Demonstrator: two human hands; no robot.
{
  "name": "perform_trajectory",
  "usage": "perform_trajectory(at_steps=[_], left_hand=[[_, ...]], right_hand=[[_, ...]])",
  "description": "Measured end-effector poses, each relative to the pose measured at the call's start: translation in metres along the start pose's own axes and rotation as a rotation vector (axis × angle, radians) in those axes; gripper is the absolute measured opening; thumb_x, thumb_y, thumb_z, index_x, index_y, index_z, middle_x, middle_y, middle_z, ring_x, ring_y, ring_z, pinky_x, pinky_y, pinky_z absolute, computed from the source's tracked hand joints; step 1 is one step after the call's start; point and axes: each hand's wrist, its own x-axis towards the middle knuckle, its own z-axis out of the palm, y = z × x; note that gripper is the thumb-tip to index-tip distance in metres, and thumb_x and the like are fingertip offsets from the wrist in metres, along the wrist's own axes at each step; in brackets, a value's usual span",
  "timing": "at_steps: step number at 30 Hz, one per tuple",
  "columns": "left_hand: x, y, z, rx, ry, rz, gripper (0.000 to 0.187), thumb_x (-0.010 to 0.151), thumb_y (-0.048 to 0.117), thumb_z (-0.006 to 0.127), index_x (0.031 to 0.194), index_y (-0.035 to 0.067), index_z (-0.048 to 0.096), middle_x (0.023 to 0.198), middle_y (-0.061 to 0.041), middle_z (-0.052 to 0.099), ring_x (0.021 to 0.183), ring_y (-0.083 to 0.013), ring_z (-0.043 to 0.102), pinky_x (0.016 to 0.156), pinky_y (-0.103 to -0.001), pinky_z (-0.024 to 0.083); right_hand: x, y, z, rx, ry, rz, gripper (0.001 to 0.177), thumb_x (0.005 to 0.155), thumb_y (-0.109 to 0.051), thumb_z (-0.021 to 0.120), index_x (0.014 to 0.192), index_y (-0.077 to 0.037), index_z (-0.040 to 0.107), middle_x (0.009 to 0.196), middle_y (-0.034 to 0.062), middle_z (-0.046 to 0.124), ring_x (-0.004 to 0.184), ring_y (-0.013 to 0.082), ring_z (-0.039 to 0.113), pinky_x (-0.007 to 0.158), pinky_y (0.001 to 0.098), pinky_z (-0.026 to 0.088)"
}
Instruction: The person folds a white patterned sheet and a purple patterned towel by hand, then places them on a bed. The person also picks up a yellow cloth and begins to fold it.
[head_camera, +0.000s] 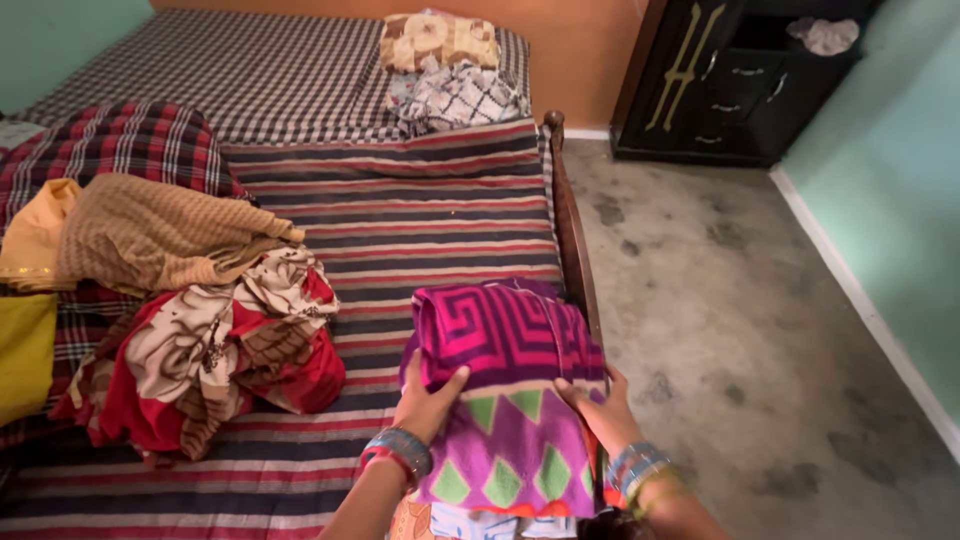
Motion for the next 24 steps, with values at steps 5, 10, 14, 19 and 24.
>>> perform_trajectory(at_steps=[5, 10, 14, 19, 24], left_hand=[[-0.029, 0.021, 0.007, -0.008, -0.061, 0.201, 0.087, 0.084, 0.051, 0.072, 0.154, 0.01, 0.043, 0.133, -0.02, 0.069, 0.124, -0.0306, 0.066, 0.105, -0.038, 0.049], [-0.062, 0.025, 0.005, 0.179, -0.138, 0.046, 0.085, 0.084, 0.051, 0.071, 0.157, 0.028, 0.036, 0.133, -0.016, 0.066, 0.119, -0.0282, 0.067, 0.103, -0.039, 0.051], [-0.08, 0.026, 0.017, 0.369, -0.16, -0.113, 0.085, 0.086, 0.053, 0.068, 0.16, 0.035, 0.03, 0.124, -0.017, 0.072, 0.115, -0.0324, 0.07, 0.103, -0.043, 0.051], [-0.09, 0.055, 0.026, 0.658, 0.083, 0.018, 0.089, 0.087, 0.049, 0.069, 0.162, 0.032, 0.024, 0.154, -0.023, 0.038, 0.142, -0.0396, 0.036, 0.115, -0.054, 0.031], [-0.089, 0.079, 0.043, 0.856, 0.099, 0.415, 0.067, 0.095, 0.042, 0.052, 0.159, 0.027, 0.035, 0.168, -0.011, 0.022, 0.15, -0.0353, 0.014, 0.116, -0.065, 0.011]], right_hand=[[-0.026, -0.037, -0.013, 0.23, -0.079, -0.244, 0.055, 0.08, -0.01, 0.077, 0.132, -0.007, 0.058, 0.113, 0.0128, 0.072, 0.101, 0.0234, 0.068, 0.089, 0.0397, 0.055], [-0.051, 0.002, -0.044, -0.04, 0.006, -0.075, 0.051, 0.084, -0.013, 0.075, 0.132, -0.01, 0.059, 0.112, 0.0165, 0.076, 0.1, 0.0294, 0.074, 0.092, 0.0433, 0.059], [-0.045, 0.045, -0.023, -0.168, 0.005, -0.162, 0.066, 0.085, -0.02, 0.076, 0.142, -0.009, 0.044, 0.124, 0.0141, 0.067, 0.114, 0.0251, 0.065, 0.101, 0.0416, 0.05], [-0.059, 0.019, -0.021, -0.379, 0.306, -0.3, 0.077, 0.078, -0.023, 0.08, 0.141, -0.002, 0.043, 0.129, 0.0206, 0.06, 0.119, 0.0339, 0.062, 0.102, 0.0451, 0.049], [-0.071, -0.036, -0.004, -0.607, 0.469, -0.97, 0.067, 0.088, -0.029, 0.072, 0.143, -0.003, 0.044, 0.144, 0.0237, 0.053, 0.14, 0.0413, 0.044, 0.12, 0.0532, 0.032]])
